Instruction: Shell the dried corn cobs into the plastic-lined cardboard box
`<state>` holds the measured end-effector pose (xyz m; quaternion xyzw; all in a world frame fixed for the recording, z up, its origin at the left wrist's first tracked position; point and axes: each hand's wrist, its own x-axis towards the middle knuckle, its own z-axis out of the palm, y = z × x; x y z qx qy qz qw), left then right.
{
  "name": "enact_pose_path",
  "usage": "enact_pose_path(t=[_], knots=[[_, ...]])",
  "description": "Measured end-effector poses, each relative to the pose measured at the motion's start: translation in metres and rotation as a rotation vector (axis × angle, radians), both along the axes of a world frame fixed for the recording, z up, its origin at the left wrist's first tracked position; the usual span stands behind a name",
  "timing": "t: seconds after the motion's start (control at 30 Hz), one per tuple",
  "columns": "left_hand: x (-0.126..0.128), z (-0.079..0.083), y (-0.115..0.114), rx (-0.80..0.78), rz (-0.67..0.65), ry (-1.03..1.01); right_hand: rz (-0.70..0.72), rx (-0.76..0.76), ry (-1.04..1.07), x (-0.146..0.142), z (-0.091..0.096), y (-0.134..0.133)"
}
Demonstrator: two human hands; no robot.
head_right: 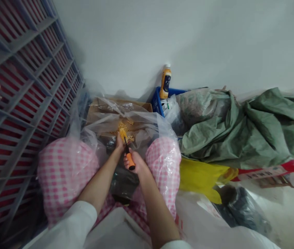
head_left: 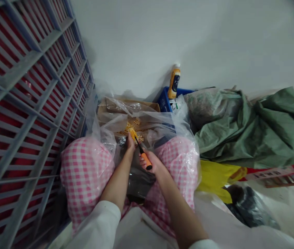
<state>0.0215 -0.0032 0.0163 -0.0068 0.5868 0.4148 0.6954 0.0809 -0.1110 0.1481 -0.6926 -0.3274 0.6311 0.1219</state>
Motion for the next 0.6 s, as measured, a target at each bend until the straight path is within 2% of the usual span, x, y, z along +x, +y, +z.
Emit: enact_pose_path(t=[0.1,0.2,0.3,0.47,0.6], knots=[[-0.002,0.002,-0.002,0.038,-0.013,0.004,-0.099,0.091,0.258,0.01,0.009,-0.004],[-0.004,0.003,-0.005,0.062,-0.015,-0.008,-0.223,0.033,0.359,0.007,0.007,-0.012],[-0.005,0.003,-0.006,0.07,-0.016,-0.019,-0.237,-0.059,0.141,0.0,-0.001,-0.019],[-0.006,0.001,-0.005,0.054,-0.018,-0.019,0.077,0.048,-0.33,-0.007,-0.007,-0.025],[-0.007,-0.003,-0.004,0.025,-0.012,-0.032,0.19,0.071,-0.51,-0.012,-0.001,-0.022]])
